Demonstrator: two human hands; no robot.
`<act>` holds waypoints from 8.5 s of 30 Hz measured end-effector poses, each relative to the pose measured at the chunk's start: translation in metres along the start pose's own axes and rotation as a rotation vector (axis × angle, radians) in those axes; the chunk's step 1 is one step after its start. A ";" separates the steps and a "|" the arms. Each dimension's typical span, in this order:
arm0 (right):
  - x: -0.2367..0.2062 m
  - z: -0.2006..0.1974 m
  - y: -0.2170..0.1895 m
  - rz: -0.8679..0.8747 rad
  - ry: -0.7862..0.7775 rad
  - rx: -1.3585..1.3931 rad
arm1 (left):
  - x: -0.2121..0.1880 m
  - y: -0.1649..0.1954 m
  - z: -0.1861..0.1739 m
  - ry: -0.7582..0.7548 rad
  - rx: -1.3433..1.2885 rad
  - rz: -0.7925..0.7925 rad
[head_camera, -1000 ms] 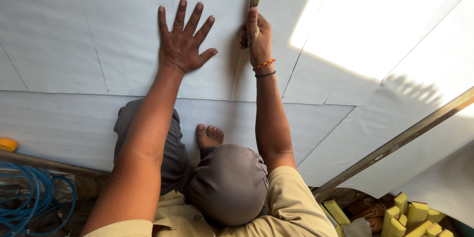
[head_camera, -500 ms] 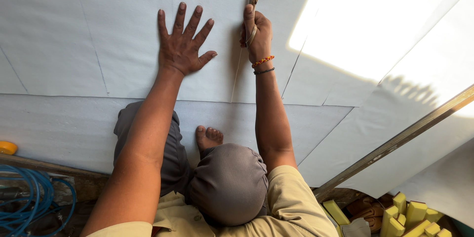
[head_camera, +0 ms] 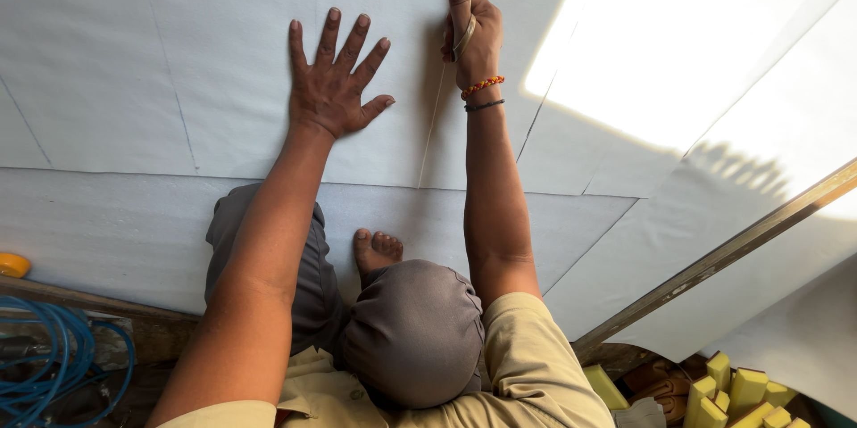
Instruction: The person sits on the floor beside a large white sheet, uses a wooden ruler and a pen to mark straight lines across it, then cuts along the marked lines with scissors, cutting the sheet into strips and repositioning the material between cuts.
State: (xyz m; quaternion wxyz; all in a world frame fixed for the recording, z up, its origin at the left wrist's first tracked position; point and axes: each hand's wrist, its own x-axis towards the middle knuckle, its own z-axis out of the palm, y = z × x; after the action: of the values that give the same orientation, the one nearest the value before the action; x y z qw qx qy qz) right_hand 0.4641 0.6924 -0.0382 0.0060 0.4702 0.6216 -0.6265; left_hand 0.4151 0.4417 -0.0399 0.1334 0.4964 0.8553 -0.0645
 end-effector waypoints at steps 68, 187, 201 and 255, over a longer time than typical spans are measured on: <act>-0.053 -0.013 0.015 -0.133 -0.030 0.083 | 0.012 0.002 -0.040 -0.383 -0.395 -0.095; -0.492 0.192 0.203 0.356 -0.012 -0.078 | -0.258 -0.012 -0.013 -0.068 -1.838 -1.149; -0.486 0.196 0.187 0.325 -0.101 0.129 | -0.268 -0.004 -0.028 -0.113 -1.969 -1.102; -0.435 0.195 0.154 0.246 -0.127 0.159 | -0.245 0.001 -0.018 -0.074 -2.053 -1.039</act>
State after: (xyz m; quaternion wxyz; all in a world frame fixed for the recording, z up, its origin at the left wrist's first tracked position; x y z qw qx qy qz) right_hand 0.6846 0.2537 0.0598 0.0846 0.5013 0.5063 -0.6966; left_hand 0.5284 0.2430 0.0484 0.4573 -0.2609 0.6016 0.6007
